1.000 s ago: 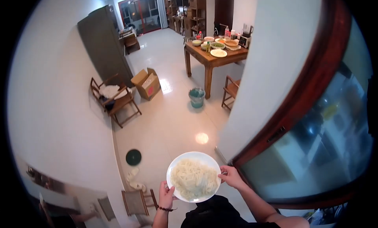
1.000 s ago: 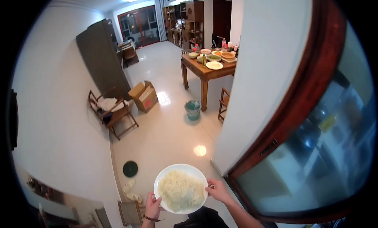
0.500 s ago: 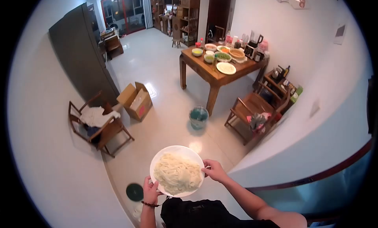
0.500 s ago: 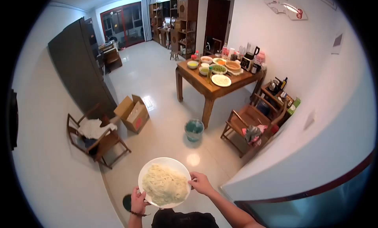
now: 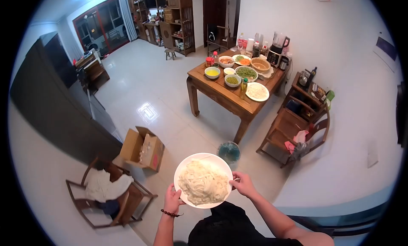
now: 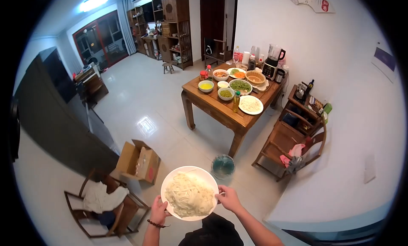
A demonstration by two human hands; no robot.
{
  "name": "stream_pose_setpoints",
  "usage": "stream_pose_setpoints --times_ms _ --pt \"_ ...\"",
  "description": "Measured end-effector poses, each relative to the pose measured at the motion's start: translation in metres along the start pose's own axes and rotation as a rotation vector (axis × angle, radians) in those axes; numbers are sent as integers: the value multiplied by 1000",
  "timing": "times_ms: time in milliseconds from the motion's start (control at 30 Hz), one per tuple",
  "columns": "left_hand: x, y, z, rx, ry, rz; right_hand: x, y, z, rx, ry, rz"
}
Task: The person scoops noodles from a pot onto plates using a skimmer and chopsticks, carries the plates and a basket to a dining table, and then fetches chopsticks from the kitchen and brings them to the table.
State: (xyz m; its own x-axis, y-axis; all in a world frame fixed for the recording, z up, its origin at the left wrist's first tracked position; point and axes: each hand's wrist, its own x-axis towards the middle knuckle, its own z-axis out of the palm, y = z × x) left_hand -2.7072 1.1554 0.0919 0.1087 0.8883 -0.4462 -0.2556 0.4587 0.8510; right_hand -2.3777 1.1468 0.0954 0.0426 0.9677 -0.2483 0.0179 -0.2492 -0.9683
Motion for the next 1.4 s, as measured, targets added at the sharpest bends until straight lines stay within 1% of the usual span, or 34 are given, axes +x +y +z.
stream_pose_setpoints --times_ms 67,133,200,233,300,333,367,433,533,600,667,700,767,833,1000,1067,1133,1167,1200,1267,1300,1333,1400 --pt "69 30 -18 34 4 -8 74 -13 21 52 12 27" --pt "134 72 -24 -16 27 26 156 -13 36 -30 0 -39" --pt "191 119 -36 51 46 -25 228 -48 52 -97 -14 -43" --pt "218 142 -39 53 44 -17 257 -60 63 -87 -5 -45" --pt "279 193 -49 40 43 -10 324 -95 82 -9 27 39" --pt "307 215 -52 8 39 3 356 -109 90 -20 43 -32" --pt "336 238 -54 6 36 22 390 -118 97 -17 25 -36" --pt "402 275 -60 16 49 41 460 -130 110 -7 21 -34" --pt "511 316 -69 67 -5 25 563 -130 121 -21 45 -20" --pt "591 348 -74 72 -61 19 632 -146 132 6 105 -47" --pt "666 378 -76 68 -114 -1 686 -163 140 -51 221 -16" --pt "697 399 -70 107 -138 -37 714 -162 140 -97 267 -23" --pt "771 442 -58 137 -195 -54 768 -201 138 -96 316 -12" --pt "840 476 -48 203 -251 -106 810 -219 142 -58 377 34" --pt "1009 541 2 311 -409 -171 943 -213 125 18 545 14" --pt "1078 562 28 387 -476 -131 997 -215 119 119 576 18" --pt "1140 589 64 477 -520 -111 1058 -217 103 67 750 -53" --pt "1169 597 85 485 -535 -128 1081 -225 94 -20 812 -134" --pt "1197 606 99 500 -542 -154 1108 -221 83 6 843 -131" --pt "1256 627 131 567 -616 -172 1155 -212 72 138 879 -38" --pt "1282 633 153 567 -670 -172 1173 -218 68 184 955 -71" --pt "1307 641 177 579 -707 -180 1187 -225 59 186 995 -69" --pt "1352 650 220 666 -788 -237 1210 -231 46 202 1056 4"
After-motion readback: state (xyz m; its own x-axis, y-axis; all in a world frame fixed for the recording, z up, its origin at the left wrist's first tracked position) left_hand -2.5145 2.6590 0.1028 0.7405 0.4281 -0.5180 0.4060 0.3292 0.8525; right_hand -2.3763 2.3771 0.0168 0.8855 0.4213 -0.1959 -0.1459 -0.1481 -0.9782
